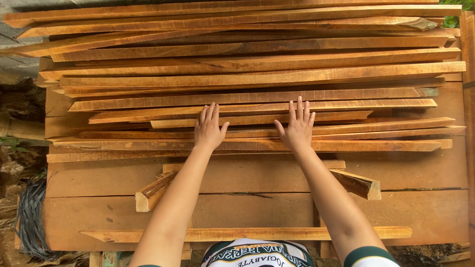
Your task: Organizing and stacking thin strips of wood on a workbench.
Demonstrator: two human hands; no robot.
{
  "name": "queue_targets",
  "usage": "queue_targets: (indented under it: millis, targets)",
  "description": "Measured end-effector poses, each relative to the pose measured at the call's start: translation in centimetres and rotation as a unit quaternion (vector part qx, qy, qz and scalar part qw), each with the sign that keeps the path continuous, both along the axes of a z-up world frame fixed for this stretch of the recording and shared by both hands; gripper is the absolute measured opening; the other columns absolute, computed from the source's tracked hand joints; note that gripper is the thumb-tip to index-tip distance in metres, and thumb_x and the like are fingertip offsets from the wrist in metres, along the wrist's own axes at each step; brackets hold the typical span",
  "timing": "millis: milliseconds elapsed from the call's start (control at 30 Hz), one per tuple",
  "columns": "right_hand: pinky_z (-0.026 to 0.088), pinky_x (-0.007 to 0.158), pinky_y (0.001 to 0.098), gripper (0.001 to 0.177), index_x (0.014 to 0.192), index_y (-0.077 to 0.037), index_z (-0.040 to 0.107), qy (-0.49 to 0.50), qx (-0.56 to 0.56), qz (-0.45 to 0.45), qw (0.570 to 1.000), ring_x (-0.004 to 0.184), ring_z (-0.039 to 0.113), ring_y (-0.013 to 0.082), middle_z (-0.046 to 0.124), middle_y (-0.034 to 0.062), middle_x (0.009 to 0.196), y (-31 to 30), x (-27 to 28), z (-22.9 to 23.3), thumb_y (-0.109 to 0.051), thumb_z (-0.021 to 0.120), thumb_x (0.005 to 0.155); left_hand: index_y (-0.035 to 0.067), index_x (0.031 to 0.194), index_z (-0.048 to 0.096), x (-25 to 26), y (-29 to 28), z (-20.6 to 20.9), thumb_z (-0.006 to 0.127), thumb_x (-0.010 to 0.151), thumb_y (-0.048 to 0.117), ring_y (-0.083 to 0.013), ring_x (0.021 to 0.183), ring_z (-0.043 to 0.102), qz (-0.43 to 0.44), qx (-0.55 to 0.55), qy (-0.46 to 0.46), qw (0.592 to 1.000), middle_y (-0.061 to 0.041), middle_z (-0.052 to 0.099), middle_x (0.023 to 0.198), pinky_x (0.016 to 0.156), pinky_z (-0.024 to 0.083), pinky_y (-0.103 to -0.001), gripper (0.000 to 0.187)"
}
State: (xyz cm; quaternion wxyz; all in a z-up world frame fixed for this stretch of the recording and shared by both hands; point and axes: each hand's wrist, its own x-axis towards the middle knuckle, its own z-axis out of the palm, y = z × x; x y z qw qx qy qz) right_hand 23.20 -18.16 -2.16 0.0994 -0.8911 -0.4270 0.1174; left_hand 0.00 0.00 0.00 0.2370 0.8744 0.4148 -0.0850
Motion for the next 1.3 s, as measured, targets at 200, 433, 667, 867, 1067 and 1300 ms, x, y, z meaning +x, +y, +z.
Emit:
queue_targets:
  millis: [200,433,667,867,1067,1300]
  targets:
    - [0.006,0.126,0.0650,0.083,0.155,-0.014,0.036,-0.004,-0.106,0.006,0.994,0.155,0.019,0.0321,0.031,0.0095,0.163,-0.1,1.1,-2.1,-0.061,0.061,0.091,0.013,0.156,0.034,0.3,0.0,-2.7,0.050,0.096,0.018,-0.0357,0.157,0.012,-0.026,-0.015,0.098,0.995,-0.011,0.028,0.166,0.124,-0.006,-0.062,0.061]
    - [0.013,0.125,0.0615,0.077,0.135,-0.021,0.056,0.007,-0.157,0.046,0.986,0.138,0.041,0.0265,0.052,0.0042,0.136,-0.7,3.6,-2.4,-0.071,0.071,0.080,0.021,0.133,0.043,-1.2,1.0,-8.0,0.064,0.092,0.047,-0.0244,0.146,0.035,-0.040,-0.017,0.099,0.994,-0.003,0.051,0.145,0.124,0.001,-0.062,0.053]
    - [0.053,0.093,0.0418,0.058,0.112,-0.024,0.067,-0.032,-0.133,0.109,0.985,0.114,0.063,0.0237,0.064,0.0007,0.114,-1.8,4.9,-2.9,-0.071,0.074,0.077,0.025,0.123,0.056,-2.6,0.9,-6.8,0.077,0.086,0.039,-0.0222,0.128,0.050,-0.057,0.064,0.056,0.995,0.003,0.059,0.125,0.116,0.026,-0.050,0.044]
    - [0.046,0.098,0.0390,0.048,0.116,-0.024,0.065,-0.073,0.042,0.153,0.985,0.111,0.063,0.0204,0.071,-0.0015,0.107,-5.2,1.4,5.6,-0.050,0.080,0.079,0.022,0.133,0.061,-5.5,-0.8,1.5,0.075,0.090,0.031,-0.0239,0.134,0.050,-0.059,0.110,-0.042,0.991,0.000,0.058,0.135,0.119,0.026,-0.052,0.046]
    - [0.044,0.094,0.0323,0.046,0.114,-0.026,0.070,-0.127,0.197,0.174,0.957,0.103,0.063,0.0145,0.072,-0.0068,0.102,-8.5,-3.1,16.4,-0.048,0.083,0.075,0.024,0.135,0.060,-9.2,-4.8,13.8,0.070,0.092,0.046,-0.0246,0.135,0.052,-0.057,0.091,-0.114,0.988,0.001,0.063,0.135,0.122,0.018,-0.059,0.049]
    - [0.048,0.084,0.0333,0.044,0.111,-0.022,0.075,-0.059,0.175,0.169,0.968,0.096,0.067,0.0187,0.076,-0.0015,0.098,-14.0,-7.5,19.4,-0.055,0.080,0.082,0.023,0.132,0.065,-13.9,-10.3,19.0,0.052,0.100,0.061,-0.0216,0.123,0.061,-0.094,0.080,-0.117,0.985,-0.001,0.069,0.127,0.113,0.035,-0.048,0.052]
